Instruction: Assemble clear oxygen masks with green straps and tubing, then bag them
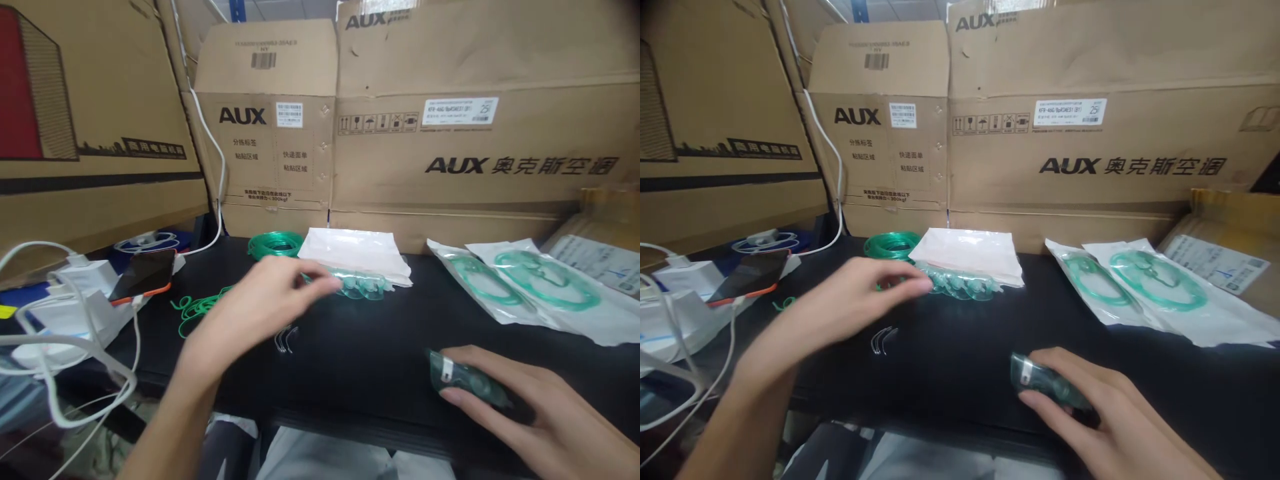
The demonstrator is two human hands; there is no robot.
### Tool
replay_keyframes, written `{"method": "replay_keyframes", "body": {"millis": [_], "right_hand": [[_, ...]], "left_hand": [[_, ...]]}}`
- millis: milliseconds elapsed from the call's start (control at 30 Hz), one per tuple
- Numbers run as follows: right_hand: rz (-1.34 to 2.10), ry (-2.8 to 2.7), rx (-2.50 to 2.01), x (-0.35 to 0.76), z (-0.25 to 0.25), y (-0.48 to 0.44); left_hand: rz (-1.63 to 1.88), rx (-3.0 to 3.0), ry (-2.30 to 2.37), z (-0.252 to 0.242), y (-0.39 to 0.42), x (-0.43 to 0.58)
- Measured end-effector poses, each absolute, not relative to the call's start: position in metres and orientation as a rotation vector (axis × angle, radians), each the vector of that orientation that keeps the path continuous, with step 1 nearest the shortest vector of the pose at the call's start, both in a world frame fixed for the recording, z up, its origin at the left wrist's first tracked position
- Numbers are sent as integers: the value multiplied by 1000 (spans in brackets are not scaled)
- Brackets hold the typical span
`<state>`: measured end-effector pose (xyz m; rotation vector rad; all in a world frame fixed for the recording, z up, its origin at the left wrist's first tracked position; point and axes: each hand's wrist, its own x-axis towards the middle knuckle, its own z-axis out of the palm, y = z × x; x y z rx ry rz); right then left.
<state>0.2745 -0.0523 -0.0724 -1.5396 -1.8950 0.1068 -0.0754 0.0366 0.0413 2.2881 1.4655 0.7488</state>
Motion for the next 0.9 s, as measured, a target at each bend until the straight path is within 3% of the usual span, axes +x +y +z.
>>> {"method": "replay_keyframes", "body": {"millis": [167,533,900], "right_hand": [[183,-2031,-1551,267,-63,-53],[31,-1987,-1289,233,-35,-37],[601,-1692,-1398,203,18,-12]], "left_hand": [[426,2280,842,27,18,-18],[716,1928,771,5,28,4],[951,1790,749,22,35,-11]]}}
